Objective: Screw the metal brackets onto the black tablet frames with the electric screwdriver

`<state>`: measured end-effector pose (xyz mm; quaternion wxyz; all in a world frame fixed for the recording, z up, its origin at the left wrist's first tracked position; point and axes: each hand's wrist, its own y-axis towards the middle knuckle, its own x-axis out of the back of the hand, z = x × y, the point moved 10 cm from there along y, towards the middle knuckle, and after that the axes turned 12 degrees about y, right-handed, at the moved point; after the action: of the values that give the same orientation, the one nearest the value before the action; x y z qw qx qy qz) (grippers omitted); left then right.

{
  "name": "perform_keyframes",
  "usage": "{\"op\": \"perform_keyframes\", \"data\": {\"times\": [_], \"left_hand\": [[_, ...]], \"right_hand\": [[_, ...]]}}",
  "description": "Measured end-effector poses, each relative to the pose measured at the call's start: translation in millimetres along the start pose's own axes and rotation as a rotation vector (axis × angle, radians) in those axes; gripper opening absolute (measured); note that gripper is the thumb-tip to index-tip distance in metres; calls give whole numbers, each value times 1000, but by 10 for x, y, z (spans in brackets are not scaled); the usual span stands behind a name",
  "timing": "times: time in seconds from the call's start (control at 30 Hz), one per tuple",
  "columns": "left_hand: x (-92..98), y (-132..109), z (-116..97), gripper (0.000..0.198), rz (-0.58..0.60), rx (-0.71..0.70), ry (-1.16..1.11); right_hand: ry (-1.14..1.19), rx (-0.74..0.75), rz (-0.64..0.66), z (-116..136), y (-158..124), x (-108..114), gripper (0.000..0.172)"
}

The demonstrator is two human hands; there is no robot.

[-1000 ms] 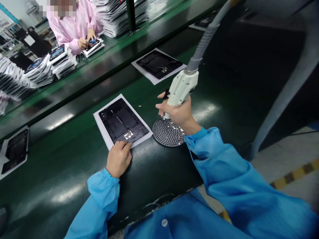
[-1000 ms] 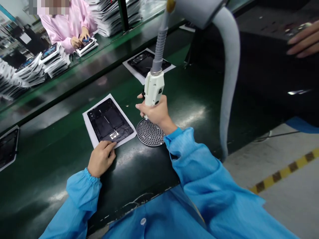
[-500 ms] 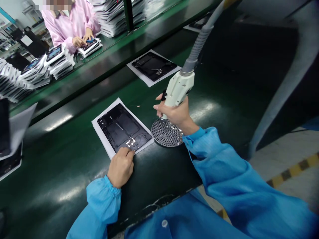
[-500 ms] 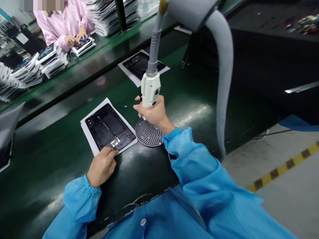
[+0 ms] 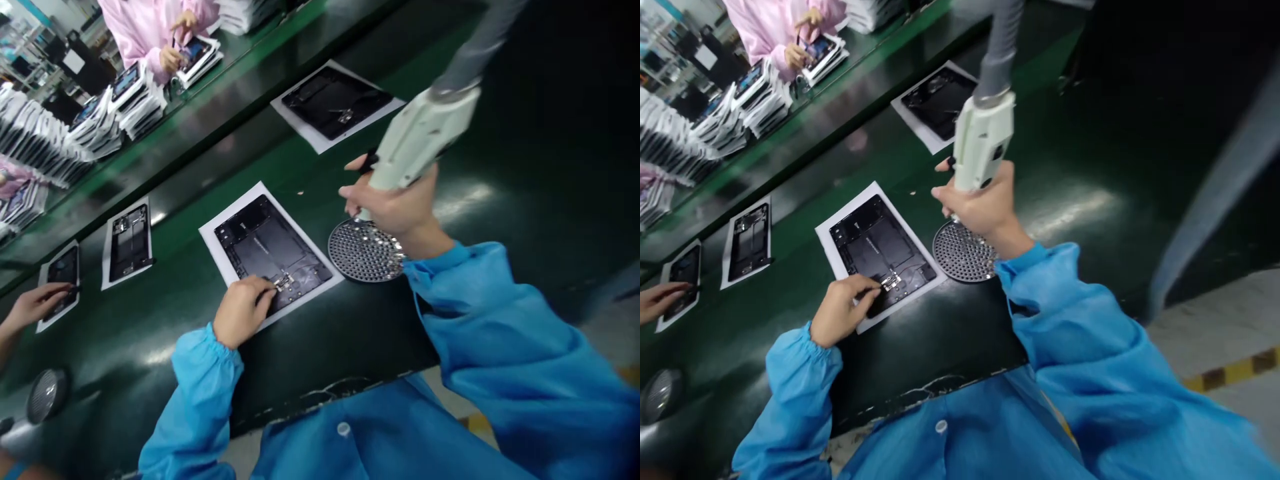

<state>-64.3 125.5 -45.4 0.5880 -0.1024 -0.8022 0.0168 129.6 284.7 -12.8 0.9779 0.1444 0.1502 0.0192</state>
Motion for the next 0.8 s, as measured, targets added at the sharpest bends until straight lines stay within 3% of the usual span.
{"op": "perform_keyframes", "data": {"times": [0.1, 0.27, 0.37, 0.5, 0.6, 0.8], "left_hand": [[5, 49, 95, 18, -142, 153, 51], [-91, 105, 22, 11, -161, 191, 114], [-82, 80, 38, 9, -161, 193, -39], [-256, 29, 94, 12, -94, 241, -271], [-342, 18, 52, 14, -63, 228, -196], [-218, 34, 74, 13, -50, 287, 37]], "right_hand": [[58, 70, 0, 95, 3, 3, 20], [42, 97, 12, 126, -12, -6, 21], [43, 111, 25, 140, -29, -21, 21], [26, 110, 30, 155, -42, -34, 21], [20, 118, 35, 164, -50, -33, 21], [58, 173, 58, 173, -61, -20, 19]]}}
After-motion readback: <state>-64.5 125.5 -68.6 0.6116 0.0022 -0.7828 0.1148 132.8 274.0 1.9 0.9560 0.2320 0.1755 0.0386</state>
